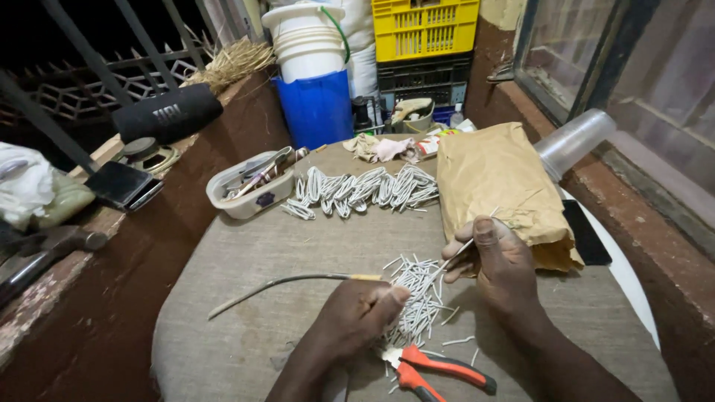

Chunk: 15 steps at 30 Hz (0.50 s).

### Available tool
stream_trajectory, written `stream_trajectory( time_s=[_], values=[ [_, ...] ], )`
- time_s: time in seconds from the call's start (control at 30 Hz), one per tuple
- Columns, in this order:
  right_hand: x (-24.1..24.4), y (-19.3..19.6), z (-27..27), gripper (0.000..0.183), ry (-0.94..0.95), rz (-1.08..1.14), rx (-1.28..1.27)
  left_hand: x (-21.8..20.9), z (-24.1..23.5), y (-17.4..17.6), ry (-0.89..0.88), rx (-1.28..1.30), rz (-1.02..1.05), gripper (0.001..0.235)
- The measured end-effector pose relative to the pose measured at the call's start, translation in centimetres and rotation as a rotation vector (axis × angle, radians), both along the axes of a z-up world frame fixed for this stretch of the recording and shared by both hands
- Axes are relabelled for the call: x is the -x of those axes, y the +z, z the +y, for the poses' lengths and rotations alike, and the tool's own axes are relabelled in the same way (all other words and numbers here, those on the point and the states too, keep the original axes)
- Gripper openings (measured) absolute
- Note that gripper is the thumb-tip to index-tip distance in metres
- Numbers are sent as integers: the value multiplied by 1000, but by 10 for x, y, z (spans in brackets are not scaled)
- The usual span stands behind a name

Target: Cutting a long white wire into small, uniform segments using hand-held wire cutters.

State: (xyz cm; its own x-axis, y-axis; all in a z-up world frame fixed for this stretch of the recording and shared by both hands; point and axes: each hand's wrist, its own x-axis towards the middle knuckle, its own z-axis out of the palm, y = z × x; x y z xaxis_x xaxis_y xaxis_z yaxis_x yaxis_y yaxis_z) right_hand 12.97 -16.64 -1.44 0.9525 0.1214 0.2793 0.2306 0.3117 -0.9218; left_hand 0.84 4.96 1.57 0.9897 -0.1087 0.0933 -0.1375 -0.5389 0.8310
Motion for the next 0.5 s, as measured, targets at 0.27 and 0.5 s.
stream_trajectory(
  time_s=[0.27, 0.5],
  values=[
    [5, 3, -2, 46, 7, 18, -12, -2, -16, -1, 162, 93, 38, 57],
    [23, 7, 10, 44, -35, -1, -189, -17, 1, 16, 1077, 958, -8, 46]
  ],
)
